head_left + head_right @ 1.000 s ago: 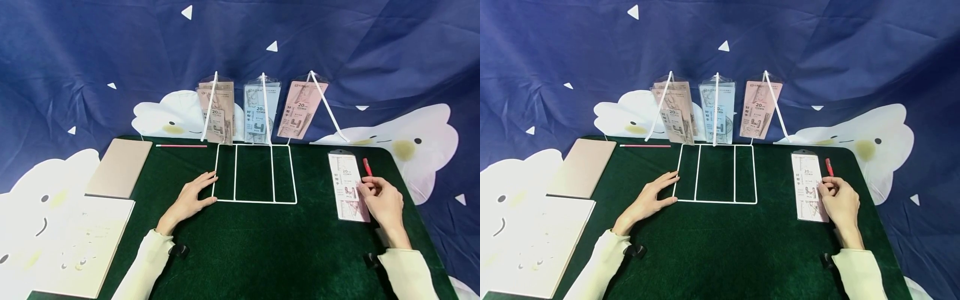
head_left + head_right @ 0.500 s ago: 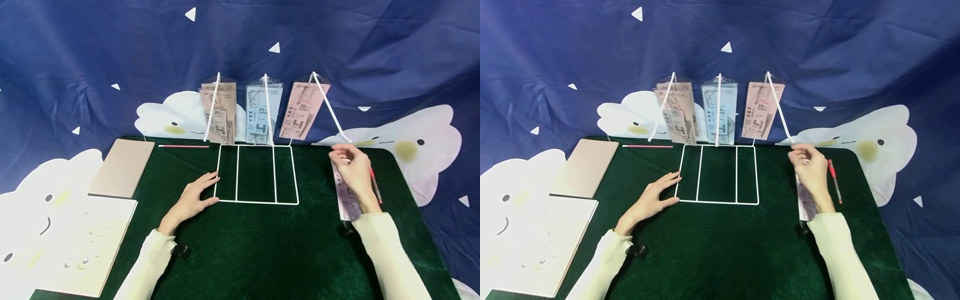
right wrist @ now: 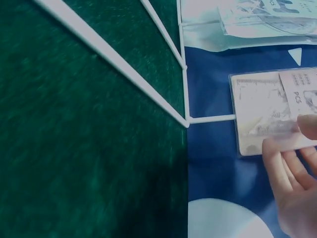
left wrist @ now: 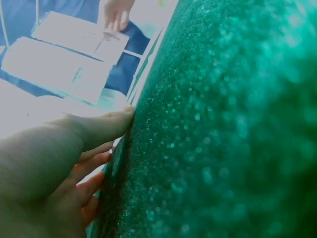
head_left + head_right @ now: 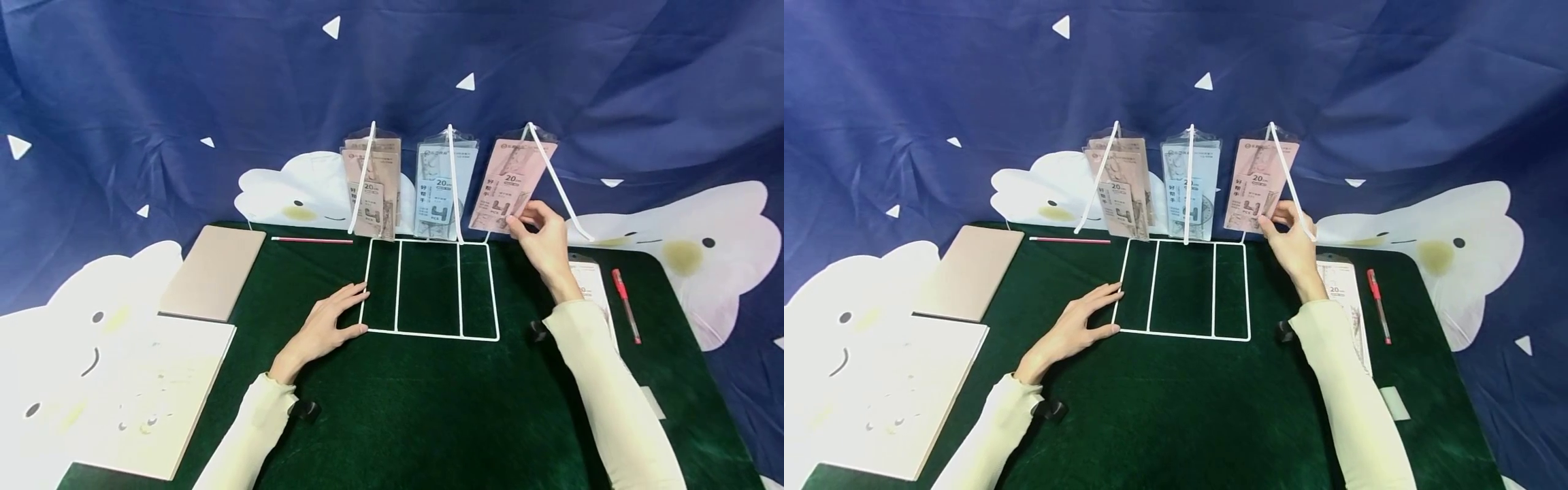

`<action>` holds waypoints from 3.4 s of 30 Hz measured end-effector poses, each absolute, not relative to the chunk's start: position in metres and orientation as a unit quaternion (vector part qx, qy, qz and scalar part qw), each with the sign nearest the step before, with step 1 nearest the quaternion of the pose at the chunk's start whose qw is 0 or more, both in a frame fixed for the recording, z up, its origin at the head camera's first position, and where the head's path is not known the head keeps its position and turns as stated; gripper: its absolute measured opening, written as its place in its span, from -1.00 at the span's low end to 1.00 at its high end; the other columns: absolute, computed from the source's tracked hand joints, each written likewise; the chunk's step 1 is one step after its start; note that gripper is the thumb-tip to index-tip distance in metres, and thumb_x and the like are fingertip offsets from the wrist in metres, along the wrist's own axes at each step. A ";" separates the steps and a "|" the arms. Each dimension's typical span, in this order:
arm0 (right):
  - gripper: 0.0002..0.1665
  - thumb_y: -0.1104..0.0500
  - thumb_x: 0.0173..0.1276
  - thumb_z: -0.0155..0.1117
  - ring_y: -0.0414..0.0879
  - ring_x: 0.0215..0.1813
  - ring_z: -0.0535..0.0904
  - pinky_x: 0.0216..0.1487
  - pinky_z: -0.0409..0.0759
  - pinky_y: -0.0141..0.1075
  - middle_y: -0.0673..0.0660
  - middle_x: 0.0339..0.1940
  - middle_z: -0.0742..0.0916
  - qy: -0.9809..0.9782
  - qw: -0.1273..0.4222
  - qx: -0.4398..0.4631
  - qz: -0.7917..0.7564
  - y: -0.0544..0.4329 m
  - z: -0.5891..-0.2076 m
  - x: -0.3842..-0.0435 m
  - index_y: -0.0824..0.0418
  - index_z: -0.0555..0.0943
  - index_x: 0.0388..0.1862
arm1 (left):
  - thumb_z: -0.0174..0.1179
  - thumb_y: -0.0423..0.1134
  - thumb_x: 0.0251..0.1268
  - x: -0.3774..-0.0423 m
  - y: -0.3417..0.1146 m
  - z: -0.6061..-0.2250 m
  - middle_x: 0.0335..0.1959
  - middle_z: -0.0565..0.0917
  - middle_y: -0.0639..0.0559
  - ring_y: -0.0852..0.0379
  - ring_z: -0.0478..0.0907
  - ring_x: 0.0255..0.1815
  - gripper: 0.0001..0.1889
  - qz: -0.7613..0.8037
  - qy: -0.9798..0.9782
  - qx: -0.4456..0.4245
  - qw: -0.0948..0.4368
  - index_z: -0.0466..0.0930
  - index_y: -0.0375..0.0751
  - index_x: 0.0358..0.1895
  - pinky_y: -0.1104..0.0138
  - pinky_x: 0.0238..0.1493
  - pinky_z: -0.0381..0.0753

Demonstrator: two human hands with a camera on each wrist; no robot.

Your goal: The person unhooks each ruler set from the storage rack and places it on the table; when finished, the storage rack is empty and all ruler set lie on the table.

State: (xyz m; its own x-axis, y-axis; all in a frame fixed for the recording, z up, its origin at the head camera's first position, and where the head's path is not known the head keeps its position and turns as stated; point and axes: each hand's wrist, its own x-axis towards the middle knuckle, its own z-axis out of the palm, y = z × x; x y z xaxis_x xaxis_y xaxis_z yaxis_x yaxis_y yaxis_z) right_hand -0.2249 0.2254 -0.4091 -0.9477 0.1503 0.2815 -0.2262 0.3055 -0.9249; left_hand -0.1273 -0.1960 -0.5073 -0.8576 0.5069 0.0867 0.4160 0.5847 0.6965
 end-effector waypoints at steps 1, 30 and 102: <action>-0.70 0.44 0.37 0.37 -0.25 -0.19 0.71 -0.26 0.69 -0.47 0.39 -0.13 0.75 -0.790 0.161 0.024 0.591 0.225 -0.409 -0.226 0.60 0.60 0.01 | 0.34 -0.08 0.45 -0.128 -0.195 -0.507 0.68 0.22 0.04 -0.07 0.05 0.70 -0.32 0.374 0.888 0.261 0.061 0.38 -0.12 0.56 -0.23 0.50 0.11; -0.81 0.46 0.35 0.39 -0.27 -0.29 0.72 -0.20 0.67 -0.50 0.01 -0.30 0.79 -0.707 0.142 0.042 0.692 0.239 -0.428 -0.184 0.44 0.62 -0.09 | 0.33 -0.05 0.45 -0.126 -0.195 -0.511 0.68 0.21 0.01 -0.07 0.05 0.70 -0.32 0.378 0.886 0.261 0.063 0.38 -0.10 0.56 -0.23 0.47 0.12; -0.70 0.59 0.31 0.35 -0.25 -0.26 0.74 -0.29 0.68 -0.48 0.06 -0.27 0.81 -0.719 0.141 -0.029 0.680 0.275 -0.419 -0.006 0.47 0.61 0.01 | 0.33 -0.07 0.46 -0.126 -0.194 -0.502 0.68 0.20 -0.02 -0.09 0.01 0.71 -0.33 0.378 0.887 0.251 0.082 0.39 -0.11 0.56 -0.27 0.51 0.05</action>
